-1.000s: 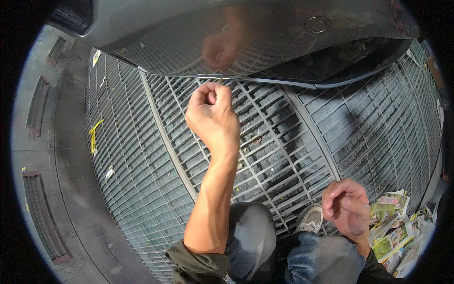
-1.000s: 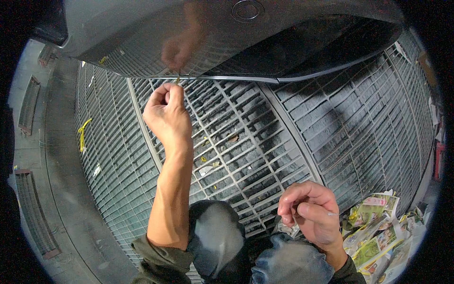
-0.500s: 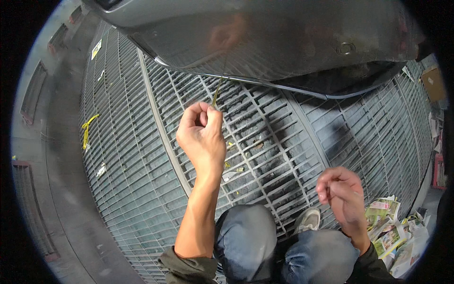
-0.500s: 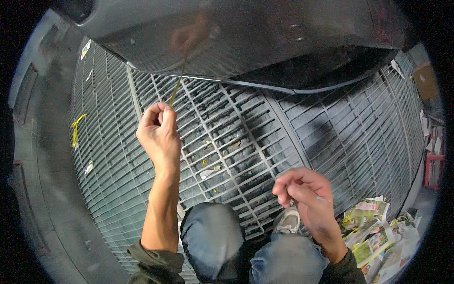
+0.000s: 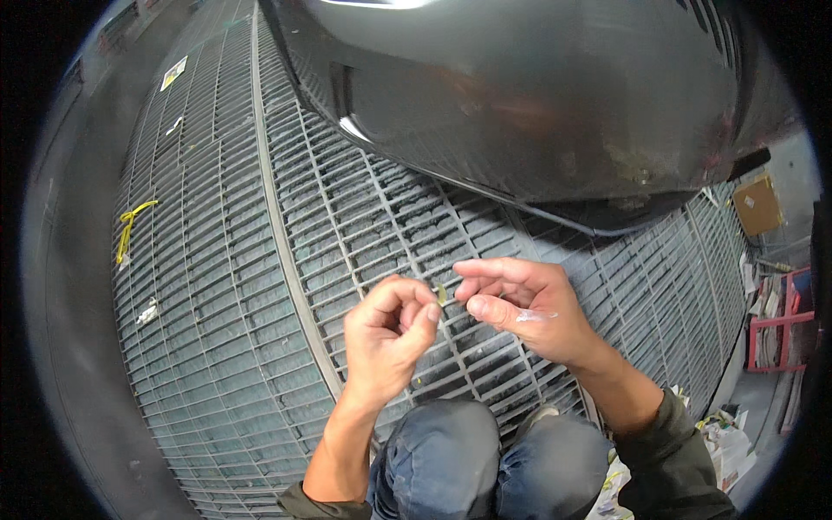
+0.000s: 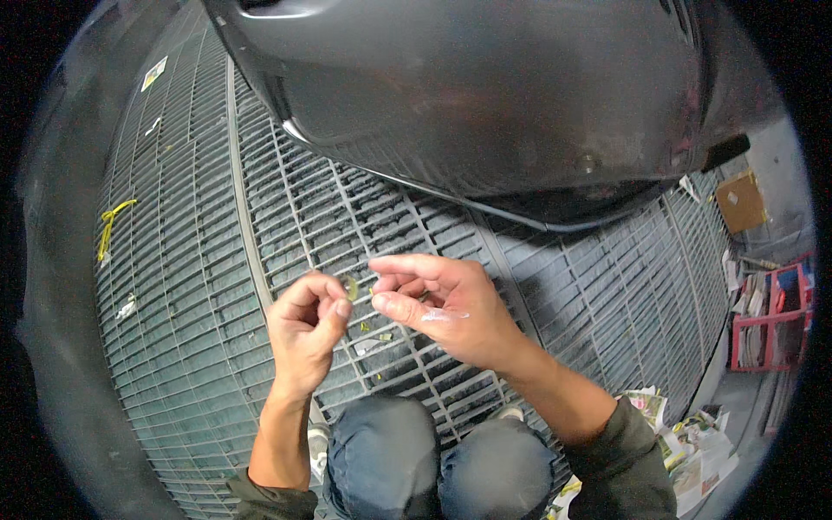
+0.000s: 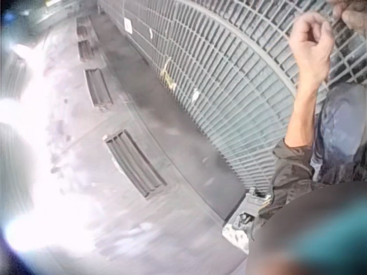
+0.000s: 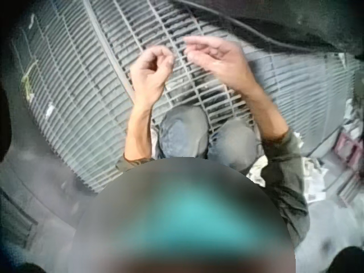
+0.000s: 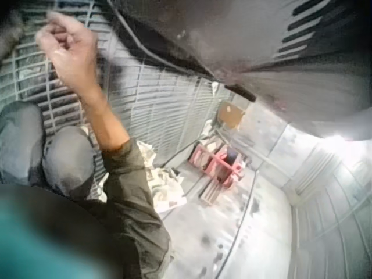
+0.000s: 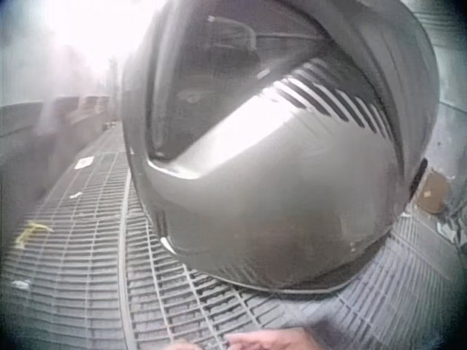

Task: The person removes newspaper and yellow masking tape from the front bumper and headlight area of a silver car. They peel off the tape strips by hand and gather the debris.

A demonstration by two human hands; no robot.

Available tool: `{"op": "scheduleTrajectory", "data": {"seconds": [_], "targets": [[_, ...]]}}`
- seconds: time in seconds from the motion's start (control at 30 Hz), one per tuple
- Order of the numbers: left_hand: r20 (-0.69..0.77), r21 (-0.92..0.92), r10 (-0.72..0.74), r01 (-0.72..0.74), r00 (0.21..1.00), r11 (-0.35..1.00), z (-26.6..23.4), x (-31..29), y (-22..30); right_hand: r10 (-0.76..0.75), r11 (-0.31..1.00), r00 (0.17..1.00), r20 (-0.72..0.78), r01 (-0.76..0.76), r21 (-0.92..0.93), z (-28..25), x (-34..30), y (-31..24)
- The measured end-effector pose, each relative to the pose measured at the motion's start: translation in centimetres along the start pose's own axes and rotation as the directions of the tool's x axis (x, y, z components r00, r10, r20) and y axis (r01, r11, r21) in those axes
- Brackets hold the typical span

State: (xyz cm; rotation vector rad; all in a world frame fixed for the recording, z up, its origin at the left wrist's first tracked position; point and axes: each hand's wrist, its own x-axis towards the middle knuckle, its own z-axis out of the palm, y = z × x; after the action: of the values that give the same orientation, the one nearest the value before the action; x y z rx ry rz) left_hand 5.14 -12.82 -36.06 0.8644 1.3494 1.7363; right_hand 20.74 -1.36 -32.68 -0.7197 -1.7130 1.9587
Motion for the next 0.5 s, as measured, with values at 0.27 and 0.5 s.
{"op": "scheduleTrajectory", "data": {"seconds": [0.27, 0.5], "targets": [[0.024, 0.062, 0.027, -0.028, 0.999, 0.998, -1.8, 0.6, -1.0, 0.136, 0.966, 0.991, -0.01, -0.134, -0.219, 2.3, 2.2, -1.5], [-0.339, -0.084, -0.146, 0.124, 0.929, 0.989, -3.2, 5.2, -1.0, -0.023, 0.964, 0.961, -0.277, -0.052, -0.261, 1.2, -1.2, -4.3]]}}
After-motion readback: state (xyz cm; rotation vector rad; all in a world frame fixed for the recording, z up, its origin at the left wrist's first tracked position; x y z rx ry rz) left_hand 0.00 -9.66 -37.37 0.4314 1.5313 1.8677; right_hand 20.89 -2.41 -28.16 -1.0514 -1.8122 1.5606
